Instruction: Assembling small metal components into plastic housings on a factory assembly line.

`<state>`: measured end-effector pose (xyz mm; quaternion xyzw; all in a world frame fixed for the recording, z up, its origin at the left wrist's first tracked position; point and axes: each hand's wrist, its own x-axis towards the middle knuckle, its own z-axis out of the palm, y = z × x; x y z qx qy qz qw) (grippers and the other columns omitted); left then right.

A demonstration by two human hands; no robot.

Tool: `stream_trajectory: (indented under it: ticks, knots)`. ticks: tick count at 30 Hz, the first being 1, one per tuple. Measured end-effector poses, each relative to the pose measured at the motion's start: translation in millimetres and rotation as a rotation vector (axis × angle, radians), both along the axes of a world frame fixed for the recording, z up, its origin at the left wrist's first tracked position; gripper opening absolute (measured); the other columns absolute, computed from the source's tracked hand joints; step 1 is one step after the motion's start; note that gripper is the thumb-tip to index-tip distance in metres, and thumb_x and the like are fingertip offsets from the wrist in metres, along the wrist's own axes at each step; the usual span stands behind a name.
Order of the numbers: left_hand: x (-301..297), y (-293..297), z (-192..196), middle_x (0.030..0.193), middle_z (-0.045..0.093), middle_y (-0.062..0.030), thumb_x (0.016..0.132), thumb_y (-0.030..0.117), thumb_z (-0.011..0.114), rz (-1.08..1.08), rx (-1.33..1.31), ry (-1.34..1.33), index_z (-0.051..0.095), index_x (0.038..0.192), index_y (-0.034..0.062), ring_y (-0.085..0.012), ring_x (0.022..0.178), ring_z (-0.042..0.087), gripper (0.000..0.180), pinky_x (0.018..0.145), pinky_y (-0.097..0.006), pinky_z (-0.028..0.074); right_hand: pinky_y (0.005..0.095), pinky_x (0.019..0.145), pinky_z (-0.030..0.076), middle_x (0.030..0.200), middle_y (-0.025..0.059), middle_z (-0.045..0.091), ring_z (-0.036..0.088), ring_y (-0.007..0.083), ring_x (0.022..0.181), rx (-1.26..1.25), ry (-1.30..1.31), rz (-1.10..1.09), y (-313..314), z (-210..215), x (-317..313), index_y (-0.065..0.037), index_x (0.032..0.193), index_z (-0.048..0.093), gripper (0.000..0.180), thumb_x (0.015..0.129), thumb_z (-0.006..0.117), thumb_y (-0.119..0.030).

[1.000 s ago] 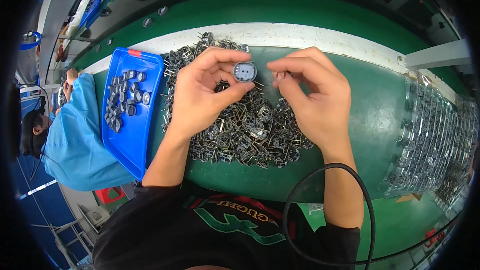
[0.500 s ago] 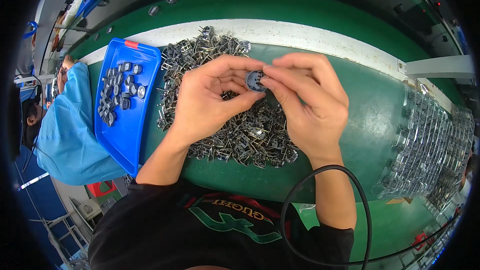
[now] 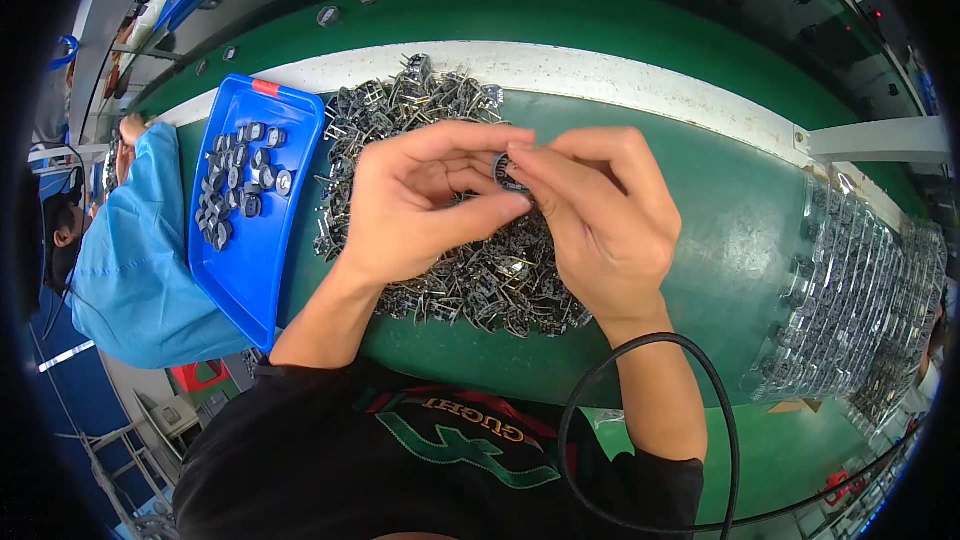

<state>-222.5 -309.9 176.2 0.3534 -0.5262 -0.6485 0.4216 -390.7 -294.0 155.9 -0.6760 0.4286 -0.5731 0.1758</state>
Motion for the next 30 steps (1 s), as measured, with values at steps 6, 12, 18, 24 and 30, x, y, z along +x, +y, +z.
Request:
stream_trajectory:
  ticks: [6,12,18,24,30]
  knots:
    - [8.0,-21.0,12.7,0.095,0.071,-0.0156,0.087,-0.007,0.064,0.127,0.011,-0.017,0.066,0.111,-0.0075,-0.0192,0.083,0.07,0.025,0.079,-0.032,0.058,0.0285,0.061,0.048,0.082,0.0089,0.063,0.061,0.0185,0.068,0.317,0.016,0.077,-8.6,8.6,-24.2,-0.001,0.098,0.073,0.021,0.082,0.063,0.008]
    - [15.4,-102.0,29.7,0.089,0.071,-0.009,0.085,0.006,0.069,0.307,-0.405,-0.537,0.071,0.112,-0.003,-0.0132,0.081,0.068,0.028,0.077,-0.024,0.052,0.0364,0.067,0.05,0.083,0.011,0.062,0.062,0.0256,0.071,0.591,0.451,0.267,-8.3,15.9,-55.0,-0.006,0.096,0.073,0.021,0.079,0.063,-0.001]
    - [4.1,-221.4,-25.6,0.091,0.075,-0.0102,0.077,0.025,0.075,0.353,-0.434,-0.838,0.079,0.094,0.012,-0.0249,0.087,0.071,0.022,0.08,-0.034,0.054,0.0374,0.08,0.048,0.089,0.0058,0.058,0.058,0.0251,0.093,0.562,0.557,0.405,-7.6,2.6,-56.5,-0.011,0.093,0.076,0.019,0.074,0.076,-0.01]
    - [-3.8,-273.5,-48.9,0.096,0.076,-0.0102,0.081,0.029,0.076,0.423,-0.474,-1.061,0.078,0.099,0.0086,-0.0234,0.089,0.071,0.027,0.081,-0.034,0.052,0.0392,0.084,0.048,0.091,0.0066,0.06,0.06,0.0267,0.092,0.503,0.566,0.367,-12.8,3.3,-59.2,-0.008,0.083,0.07,0.012,0.073,0.076,-0.009]
    - [8.5,-280.2,-39.1,0.096,0.075,-0.011,0.08,0.04,0.075,0.36,-0.426,-1.096,0.078,0.097,0.0126,-0.0294,0.098,0.07,0.033,0.091,-0.038,0.052,0.0378,0.08,0.046,0.081,0.005,0.062,0.06,0.0239,0.078,0.386,0.481,0.188,-13.1,0.6,-56.1,-0.005,0.078,0.064,0.013,0.071,0.076,-0.003]
